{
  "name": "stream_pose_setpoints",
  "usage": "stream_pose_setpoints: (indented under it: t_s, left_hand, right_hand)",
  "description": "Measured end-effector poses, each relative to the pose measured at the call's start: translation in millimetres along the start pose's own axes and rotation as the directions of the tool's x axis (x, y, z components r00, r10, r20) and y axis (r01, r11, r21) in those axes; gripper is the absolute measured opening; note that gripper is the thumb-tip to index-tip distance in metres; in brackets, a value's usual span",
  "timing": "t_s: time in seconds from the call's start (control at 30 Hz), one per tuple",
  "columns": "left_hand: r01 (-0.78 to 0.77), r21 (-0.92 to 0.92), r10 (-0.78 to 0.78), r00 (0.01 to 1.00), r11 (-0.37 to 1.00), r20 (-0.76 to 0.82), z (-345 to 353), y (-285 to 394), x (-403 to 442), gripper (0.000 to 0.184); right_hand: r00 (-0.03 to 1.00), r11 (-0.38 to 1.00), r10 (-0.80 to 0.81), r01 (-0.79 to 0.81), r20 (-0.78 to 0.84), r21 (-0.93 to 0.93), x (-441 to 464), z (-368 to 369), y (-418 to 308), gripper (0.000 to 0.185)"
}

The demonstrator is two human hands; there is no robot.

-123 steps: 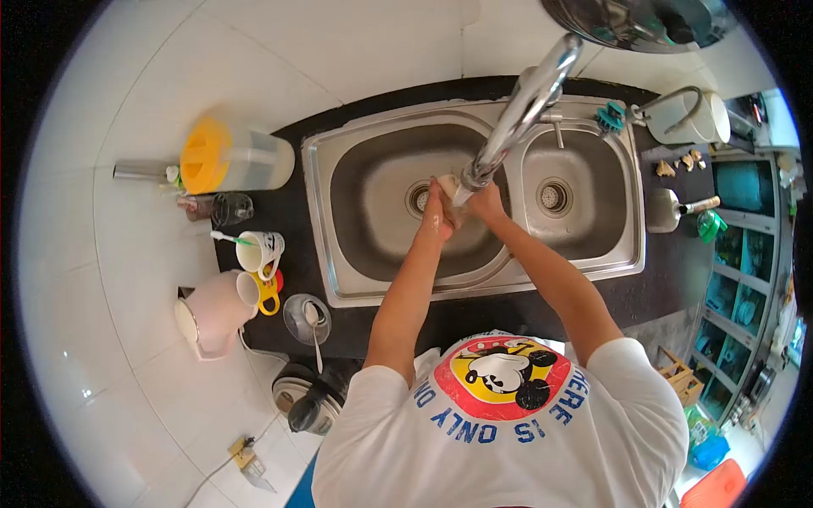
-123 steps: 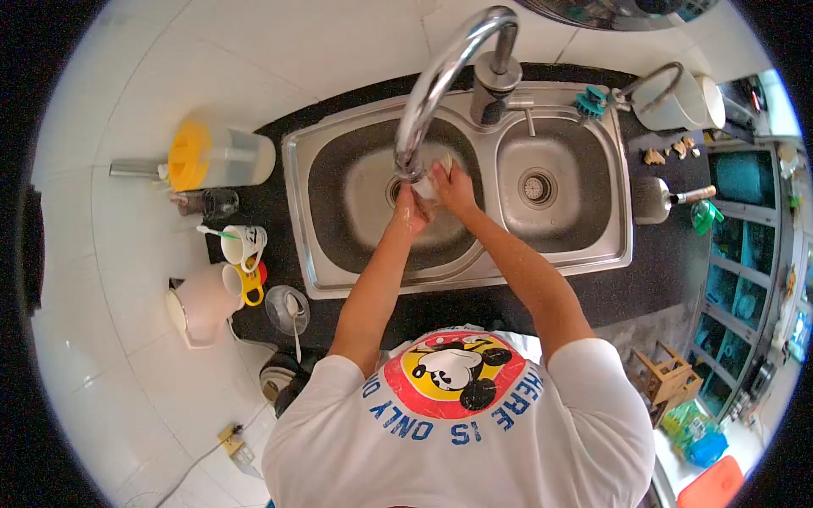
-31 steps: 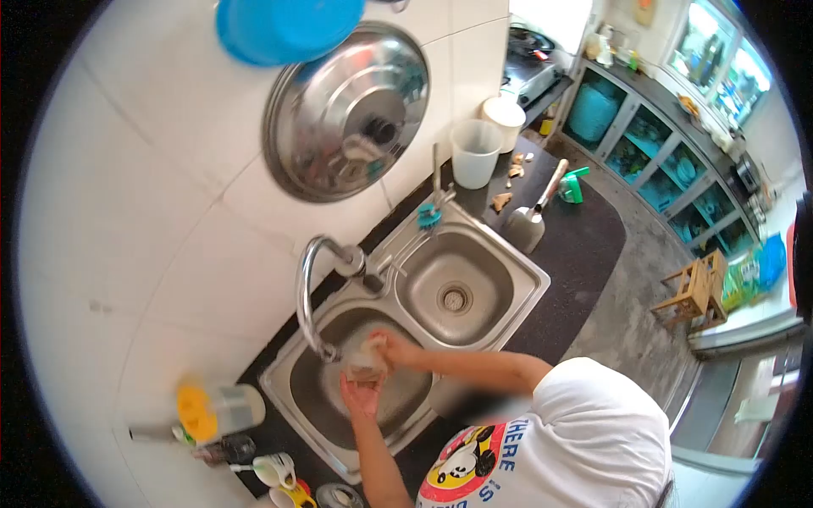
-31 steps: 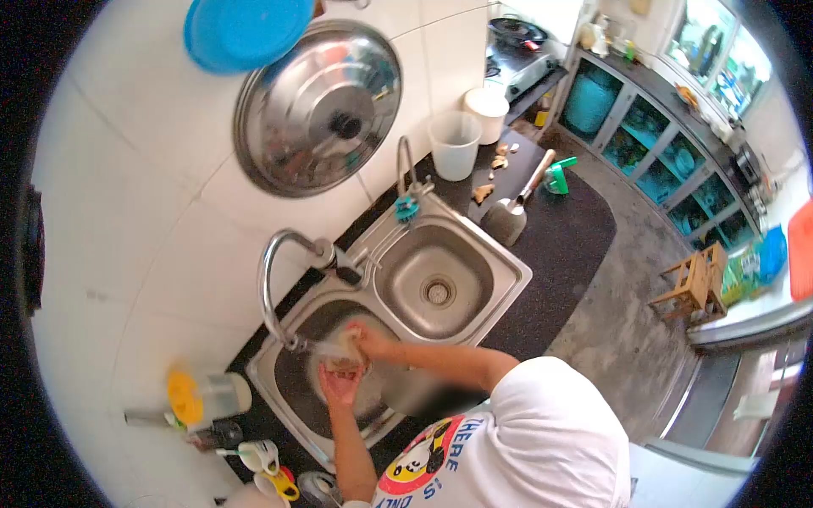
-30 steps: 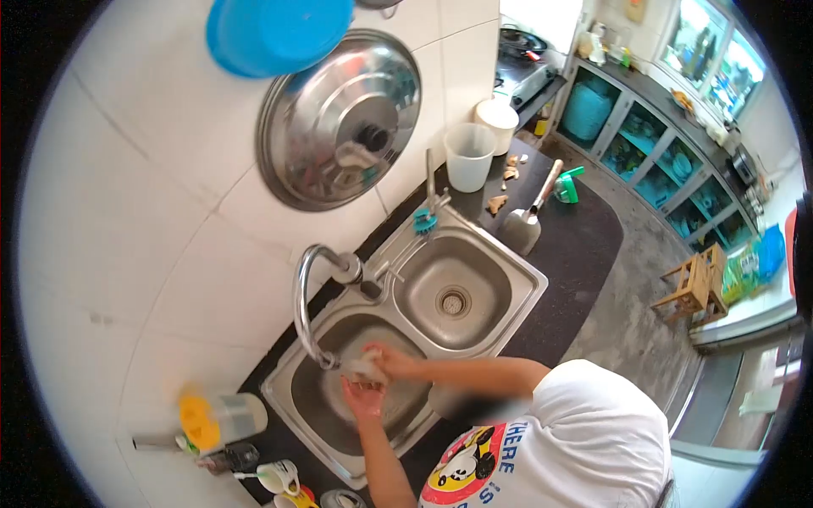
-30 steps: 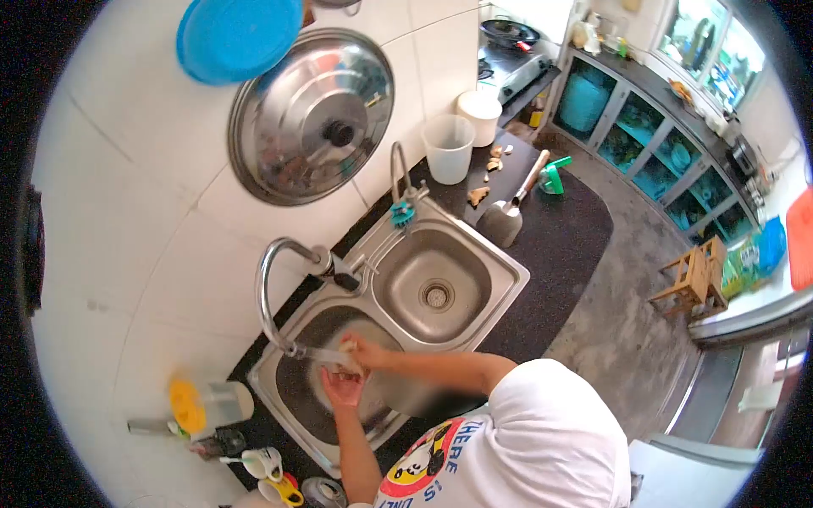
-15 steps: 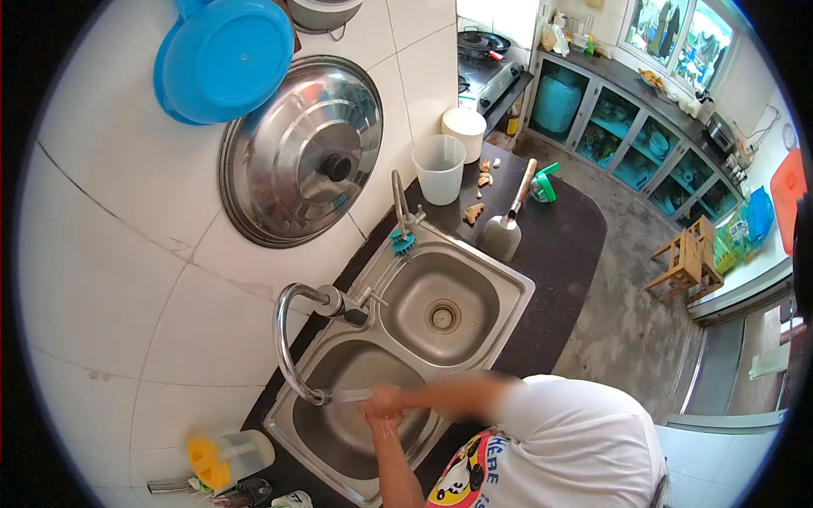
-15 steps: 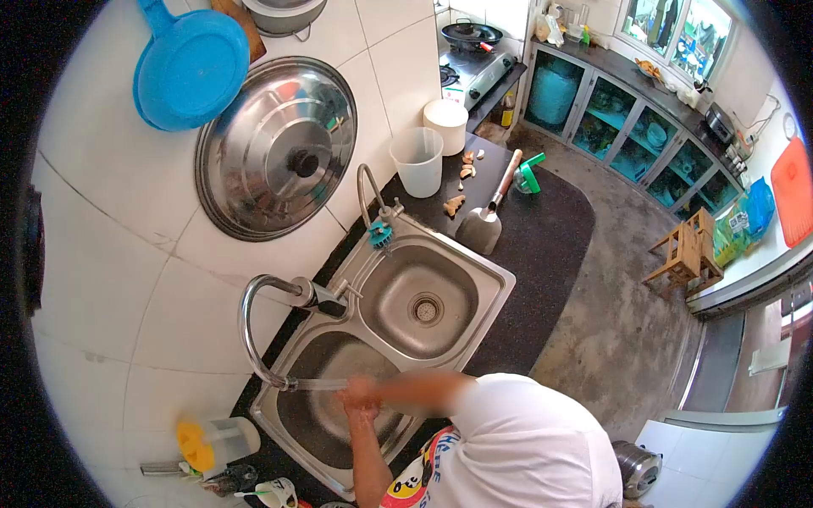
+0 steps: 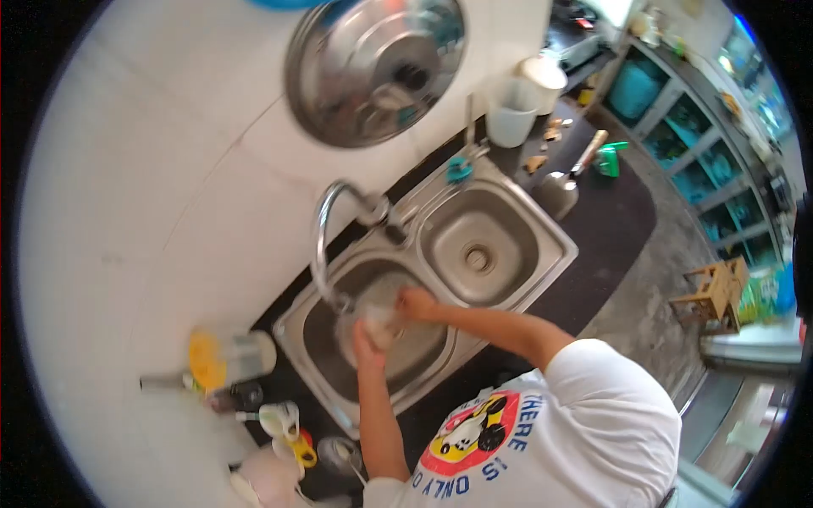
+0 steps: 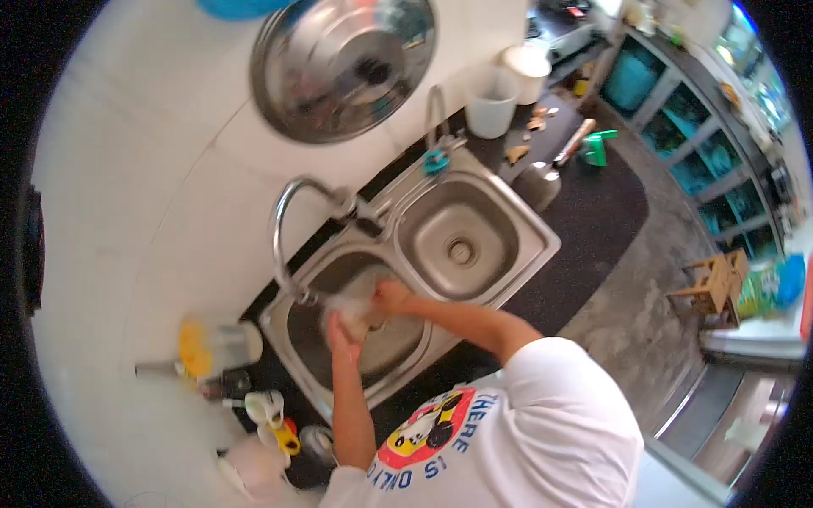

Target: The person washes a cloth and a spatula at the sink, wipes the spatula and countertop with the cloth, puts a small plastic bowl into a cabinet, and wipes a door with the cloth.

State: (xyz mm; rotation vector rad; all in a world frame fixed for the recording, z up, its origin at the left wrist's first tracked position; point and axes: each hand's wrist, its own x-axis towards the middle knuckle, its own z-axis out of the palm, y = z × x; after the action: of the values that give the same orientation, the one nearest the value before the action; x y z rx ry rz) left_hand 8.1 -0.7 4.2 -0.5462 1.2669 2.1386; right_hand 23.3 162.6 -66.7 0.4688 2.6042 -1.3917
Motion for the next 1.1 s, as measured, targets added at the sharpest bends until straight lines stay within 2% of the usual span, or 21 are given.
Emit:
stream_pose_setpoints:
  t_s: [0.03, 0.07, 0.13, 0.17, 0.2, 0.23, 0.27, 0.33, 0.43, 0.53, 0.57, 0.63, 0.7, 0.77, 0.8, 0.83, 0.9, 0.93, 1.0, 1.07, 1.1]
  left_hand:
    - [-0.049, 0.162, 0.047, 0.999, 0.986, 0.016, -8.0, -8.4, 7.1, 0.037]
    - [-0.092, 0.319, 0.079, 0.995, 0.943, 0.053, -10.8, -18.6, 20.1, 0.034]
    - [-0.095, 0.714, 0.082, 0.995, 0.694, 0.053, 50.9, 6.1, -14.2, 0.025]
    - [-0.218, 0.798, 0.167, 0.975, 0.562, 0.148, 50.2, 4.3, -9.4, 0.024]
    - [-0.328, 0.853, 0.229, 0.94, 0.407, 0.253, 46.0, -0.9, -2.6, 0.023]
    - [-0.423, 0.876, 0.263, 0.894, 0.232, 0.362, 41.4, -4.7, -1.9, 0.021]
    - [-0.429, 0.895, 0.292, 0.878, 0.125, 0.381, 42.1, -4.4, -5.4, 0.022]
    - [-0.435, 0.894, 0.333, 0.832, -0.104, 0.444, 51.8, 2.4, -11.9, 0.024]
    - [-0.498, 0.867, 0.41, 0.786, -0.022, 0.462, 50.7, 12.4, -16.9, 0.027]
    - [-0.486, 0.85, 0.427, 0.825, 0.202, 0.37, 28.8, 8.2, 1.6, 0.028]
    - [-0.485, 0.826, 0.453, 0.829, 0.287, 0.329, 29.9, 6.3, -1.4, 0.02]
    - [-0.47, 0.88, 0.466, 0.796, 0.073, 0.387, 41.7, 12.3, -15.0, 0.016]
    - [-0.492, 0.861, 0.512, 0.776, 0.125, 0.369, 36.6, 7.0, -9.5, 0.017]
    - [-0.499, 0.82, 0.518, 0.798, 0.282, 0.308, 47.5, 10.0, -17.5, 0.015]
    - [-0.496, 0.79, 0.514, 0.812, 0.36, 0.275, 53.8, 11.4, -24.2, 0.014]
    - [-0.508, 0.809, 0.555, 0.781, 0.296, 0.287, 59.2, 12.4, -29.7, 0.015]
    - [-0.509, 0.845, 0.632, 0.712, 0.164, 0.307, 64.2, 14.8, -43.4, 0.019]
    - [-0.512, 0.852, 0.634, 0.696, 0.108, 0.338, 64.9, 13.9, -49.5, 0.018]
    - [-0.511, 0.859, 0.628, 0.669, 0.001, 0.397, 63.8, 4.2, -58.9, 0.017]
    - [-0.589, 0.808, 0.58, 0.666, 0.022, 0.469, 53.8, -17.3, -55.8, 0.014]
    - [-0.622, 0.782, 0.557, 0.662, 0.035, 0.502, 50.6, -22.3, -55.7, 0.013]
  right_hand:
    - [0.972, 0.974, -0.225, 0.227, -0.073, 0.019, -10.8, -19.9, -2.9, 0.018]
    - [0.947, 0.956, -0.263, 0.282, -0.183, 0.084, -15.6, -28.1, 0.8, 0.016]
    - [0.944, 0.933, -0.223, 0.279, -0.244, 0.225, -15.4, -65.9, 8.3, 0.017]
    - [0.975, 0.879, -0.032, 0.132, -0.219, 0.459, -11.6, -86.0, 8.6, 0.019]
    - [0.977, 0.752, 0.156, -0.022, -0.146, 0.659, -8.1, -105.0, 8.1, 0.021]
    - [0.969, 0.704, 0.195, -0.029, -0.154, 0.71, -4.8, -123.7, 6.5, 0.022]
    - [0.957, 0.653, 0.236, -0.029, -0.167, 0.757, -0.2, -139.2, 3.4, 0.023]
    - [0.978, 0.631, 0.206, -0.113, -0.025, 0.768, 7.4, -159.0, -7.9, 0.023]
    - [0.983, 0.599, 0.17, -0.16, 0.071, 0.784, 10.7, -173.4, -13.3, 0.023]
    - [0.983, 0.705, 0.176, -0.157, 0.043, 0.692, 35.3, -160.4, -3.3, 0.026]
    - [0.983, 0.615, 0.182, -0.14, 0.033, 0.776, 22.7, -170.7, -22.8, 0.026]
    - [0.985, 0.562, 0.171, -0.112, 0.018, 0.82, 29.9, -176.0, -29.3, 0.026]
    - [0.986, 0.493, 0.166, -0.072, -0.013, 0.867, 25.1, -181.6, -42.6, 0.026]
    - [0.981, 0.37, 0.185, -0.018, -0.054, 0.929, 20.1, -173.4, -45.2, 0.027]
    - [0.98, 0.415, 0.162, 0.041, -0.119, 0.909, 18.1, -162.1, -38.5, 0.029]
    - [0.975, 0.458, 0.138, 0.096, -0.177, 0.884, 15.2, -146.6, -29.8, 0.031]
    - [0.981, 0.631, 0.184, -0.161, 0.055, 0.759, -10.0, -108.7, -18.1, 0.037]
    - [0.943, 0.482, 0.178, -0.334, 0.282, 0.81, -16.5, -70.5, -6.2, 0.042]
    - [0.768, 0.323, 0.209, -0.638, 0.605, 0.699, -70.0, -66.0, -41.8, 0.048]
    - [0.679, -0.032, -0.037, -0.735, 0.734, 0.678, -51.8, -10.3, -18.5, 0.053]
    - [0.634, -0.198, -0.18, -0.772, 0.752, 0.604, -39.0, 11.9, -6.9, 0.056]
